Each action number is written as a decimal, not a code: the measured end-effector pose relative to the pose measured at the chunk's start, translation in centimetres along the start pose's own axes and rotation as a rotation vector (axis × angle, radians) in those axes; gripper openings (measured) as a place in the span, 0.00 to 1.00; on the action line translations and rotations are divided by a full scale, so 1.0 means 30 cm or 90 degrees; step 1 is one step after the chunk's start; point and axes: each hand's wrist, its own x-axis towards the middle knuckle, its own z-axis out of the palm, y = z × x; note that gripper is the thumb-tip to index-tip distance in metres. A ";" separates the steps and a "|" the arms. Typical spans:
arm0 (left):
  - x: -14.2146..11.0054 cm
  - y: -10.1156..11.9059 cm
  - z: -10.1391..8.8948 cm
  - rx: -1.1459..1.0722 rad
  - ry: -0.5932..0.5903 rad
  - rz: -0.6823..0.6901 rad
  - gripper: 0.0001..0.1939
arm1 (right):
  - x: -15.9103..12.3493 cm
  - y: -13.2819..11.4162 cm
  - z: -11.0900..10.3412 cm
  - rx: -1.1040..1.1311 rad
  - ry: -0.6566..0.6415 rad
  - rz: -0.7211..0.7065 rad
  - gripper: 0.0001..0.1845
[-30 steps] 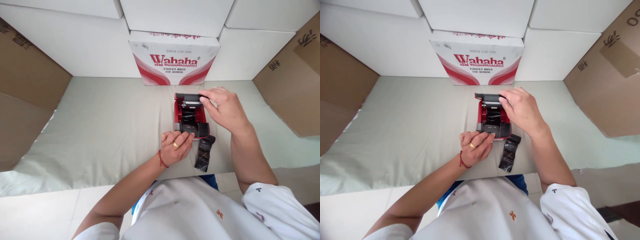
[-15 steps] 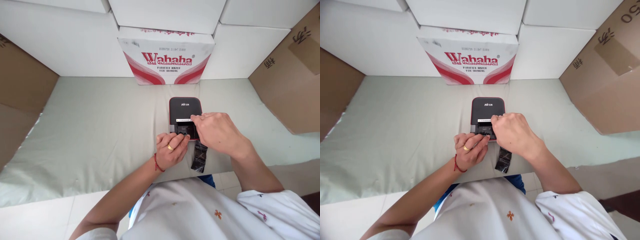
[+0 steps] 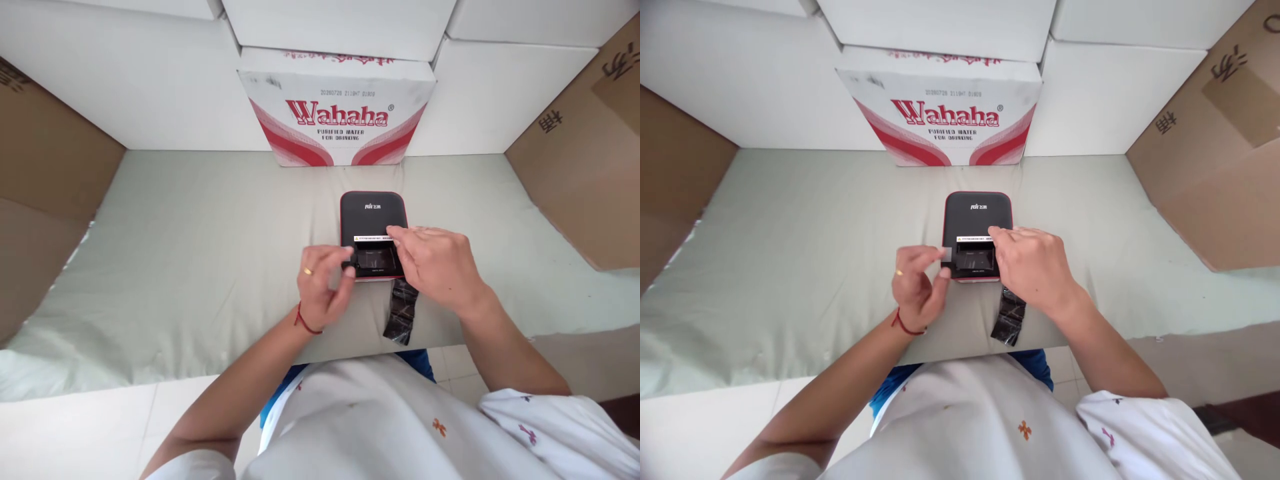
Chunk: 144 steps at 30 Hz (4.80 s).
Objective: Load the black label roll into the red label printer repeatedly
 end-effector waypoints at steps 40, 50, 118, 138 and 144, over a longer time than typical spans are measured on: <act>0.010 -0.220 0.097 -0.662 -0.135 -0.440 0.53 | 0.200 -0.015 -0.009 -0.025 -0.192 0.093 0.12; 0.015 -0.225 0.103 -0.681 -0.142 -0.418 0.48 | 0.327 -0.044 0.109 -0.020 -0.294 0.105 0.07; 0.030 0.075 0.036 0.144 -0.075 0.062 0.14 | 0.265 -0.005 0.062 0.132 -0.202 0.116 0.18; 0.030 0.283 0.001 0.369 -0.249 0.129 0.15 | 0.149 0.055 -0.117 0.081 -0.099 -0.027 0.21; 0.054 0.329 -0.010 0.420 -0.338 0.141 0.16 | 0.147 0.020 -0.154 -0.033 -0.288 -0.081 0.16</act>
